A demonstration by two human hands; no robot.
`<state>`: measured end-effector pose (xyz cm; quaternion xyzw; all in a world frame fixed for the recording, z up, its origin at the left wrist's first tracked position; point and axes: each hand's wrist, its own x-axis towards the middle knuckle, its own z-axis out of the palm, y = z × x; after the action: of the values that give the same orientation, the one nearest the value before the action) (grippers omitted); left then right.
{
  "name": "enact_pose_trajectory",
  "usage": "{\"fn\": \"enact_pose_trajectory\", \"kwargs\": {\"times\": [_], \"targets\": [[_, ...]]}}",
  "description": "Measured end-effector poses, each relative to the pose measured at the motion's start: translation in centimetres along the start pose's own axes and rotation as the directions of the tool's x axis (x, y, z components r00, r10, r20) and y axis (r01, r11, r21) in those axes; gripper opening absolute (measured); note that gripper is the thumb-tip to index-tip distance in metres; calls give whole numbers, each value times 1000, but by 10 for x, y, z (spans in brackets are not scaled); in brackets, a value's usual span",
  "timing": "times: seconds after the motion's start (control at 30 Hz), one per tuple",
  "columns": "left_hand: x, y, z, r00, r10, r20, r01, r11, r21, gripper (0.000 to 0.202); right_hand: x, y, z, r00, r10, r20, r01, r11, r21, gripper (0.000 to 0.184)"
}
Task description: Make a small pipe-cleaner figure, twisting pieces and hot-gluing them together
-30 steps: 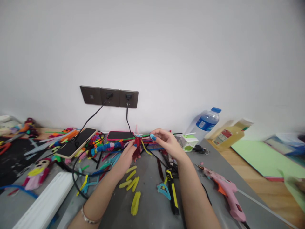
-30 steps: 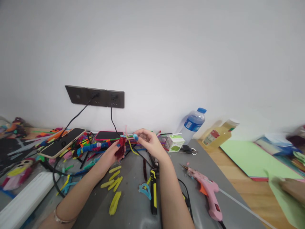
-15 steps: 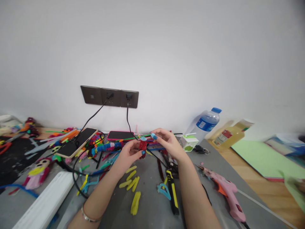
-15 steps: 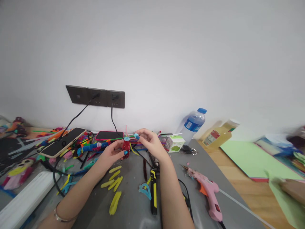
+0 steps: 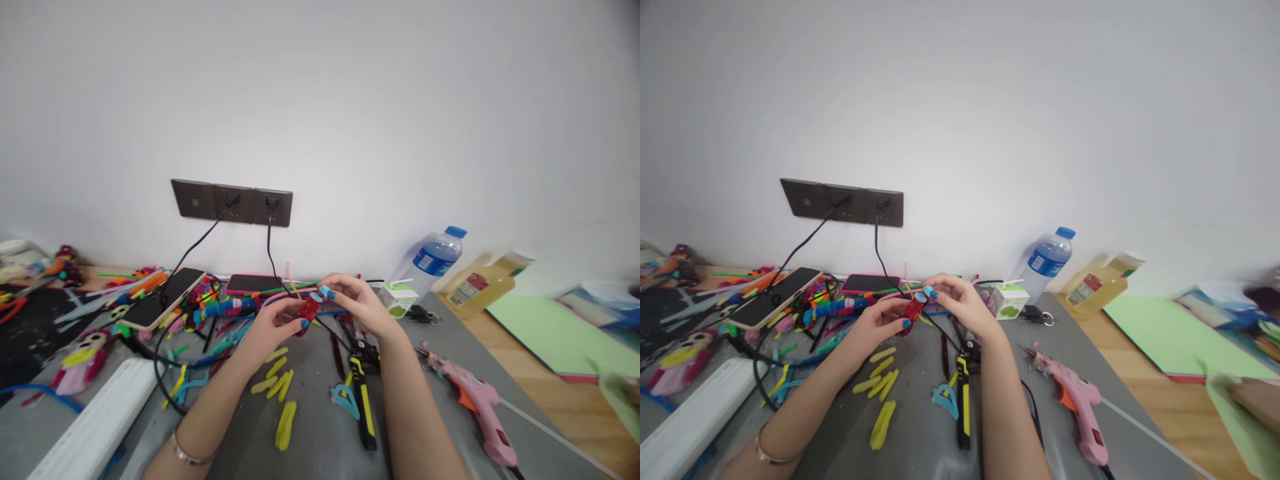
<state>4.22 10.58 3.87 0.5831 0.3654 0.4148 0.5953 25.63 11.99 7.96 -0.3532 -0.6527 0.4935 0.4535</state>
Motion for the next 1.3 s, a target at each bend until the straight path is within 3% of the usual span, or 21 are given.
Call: {"fn": "enact_pose_trajectory", "kwargs": {"times": [0.5, 0.9, 1.3], "targets": [[2, -3, -2, 999, 36, 34, -35, 999, -21, 37, 2, 0, 0, 996, -68, 55, 75, 987, -139, 23], [1, -5, -1, 999, 8, 33, -7, 999, -41, 37, 1, 0, 0, 994, -60, 88, 69, 992, -106, 21], [2, -6, -1, 999, 24, 32, -23, 999, -43, 38, 1, -3, 2, 996, -77, 41, 81, 991, -103, 22]]}}
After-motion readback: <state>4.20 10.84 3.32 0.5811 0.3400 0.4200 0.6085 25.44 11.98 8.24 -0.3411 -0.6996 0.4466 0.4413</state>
